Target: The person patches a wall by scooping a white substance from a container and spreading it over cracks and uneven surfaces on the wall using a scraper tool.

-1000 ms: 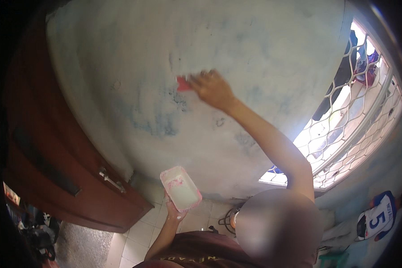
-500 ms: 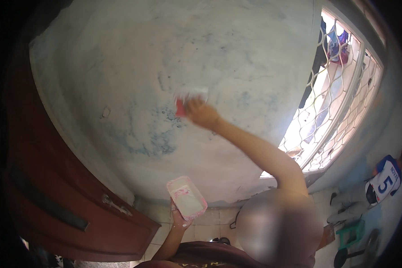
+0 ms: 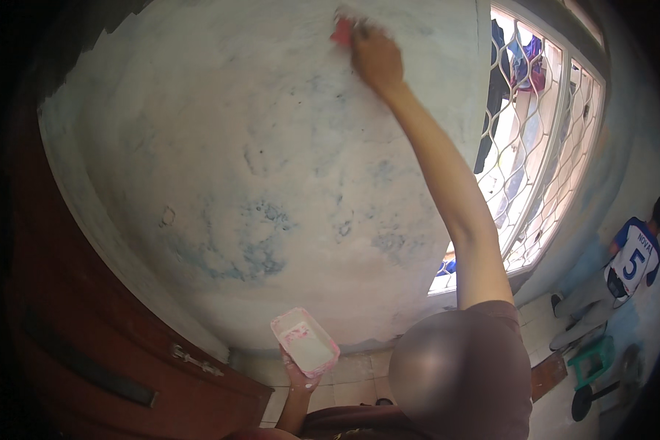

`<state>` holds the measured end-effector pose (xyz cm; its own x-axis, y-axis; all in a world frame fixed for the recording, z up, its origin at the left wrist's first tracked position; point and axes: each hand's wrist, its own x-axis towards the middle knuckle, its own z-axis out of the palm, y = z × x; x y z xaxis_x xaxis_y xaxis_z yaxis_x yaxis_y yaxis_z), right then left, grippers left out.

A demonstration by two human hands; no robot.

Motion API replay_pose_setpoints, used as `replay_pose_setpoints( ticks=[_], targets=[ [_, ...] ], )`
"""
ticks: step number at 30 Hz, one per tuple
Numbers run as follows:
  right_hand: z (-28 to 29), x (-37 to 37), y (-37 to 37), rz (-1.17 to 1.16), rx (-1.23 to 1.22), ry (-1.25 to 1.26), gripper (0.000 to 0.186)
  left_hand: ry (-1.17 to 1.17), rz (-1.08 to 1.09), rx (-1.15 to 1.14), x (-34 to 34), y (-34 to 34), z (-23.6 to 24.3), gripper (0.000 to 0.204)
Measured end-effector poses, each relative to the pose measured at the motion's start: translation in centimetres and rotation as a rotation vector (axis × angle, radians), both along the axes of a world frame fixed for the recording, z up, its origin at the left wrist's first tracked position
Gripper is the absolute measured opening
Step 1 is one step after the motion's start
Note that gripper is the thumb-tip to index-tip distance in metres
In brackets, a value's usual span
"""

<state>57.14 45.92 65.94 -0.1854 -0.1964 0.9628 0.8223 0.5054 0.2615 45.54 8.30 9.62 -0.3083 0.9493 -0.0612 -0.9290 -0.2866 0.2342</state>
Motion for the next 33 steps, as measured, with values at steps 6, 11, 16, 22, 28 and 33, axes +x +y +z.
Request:
replay_pose_setpoints(
  ticks=[6,11,16,22,28,33],
  targets=[
    [-20.4,-5.4,-3.2,0.258,0.007,-0.633,0.048,0.064,0.057,-0.051,1.5,0.4,-0.2,0.068],
    [-27.5,-4.0,-7.5,0.512,-0.311,-0.777,0.041,0.031,0.12,-0.079,4.4,0.5,0.1,0.07],
    [-9.5,-1.0,-3.1,0.437,0.106,-0.163,0.039,0.047,0.228,-0.121,6.9,0.3,2.0,0.061],
    [3.3,3.2,0.9,0.158,0.038,0.008,0.035,0.08,0.193,-0.056,11.6,4.3,0.2,0.07],
    [-18.0,-3.2,-1.7,0.246,-0.029,-0.547,0.048,0.029,0.161,-0.012,15.2,5.4,-0.1,0.072],
    [-28.5,-1.2,-6.2,0.41,-0.466,-1.023,0.053,0.069,0.236,-0.093,15.6,4.5,0.5,0.072]
  ],
)
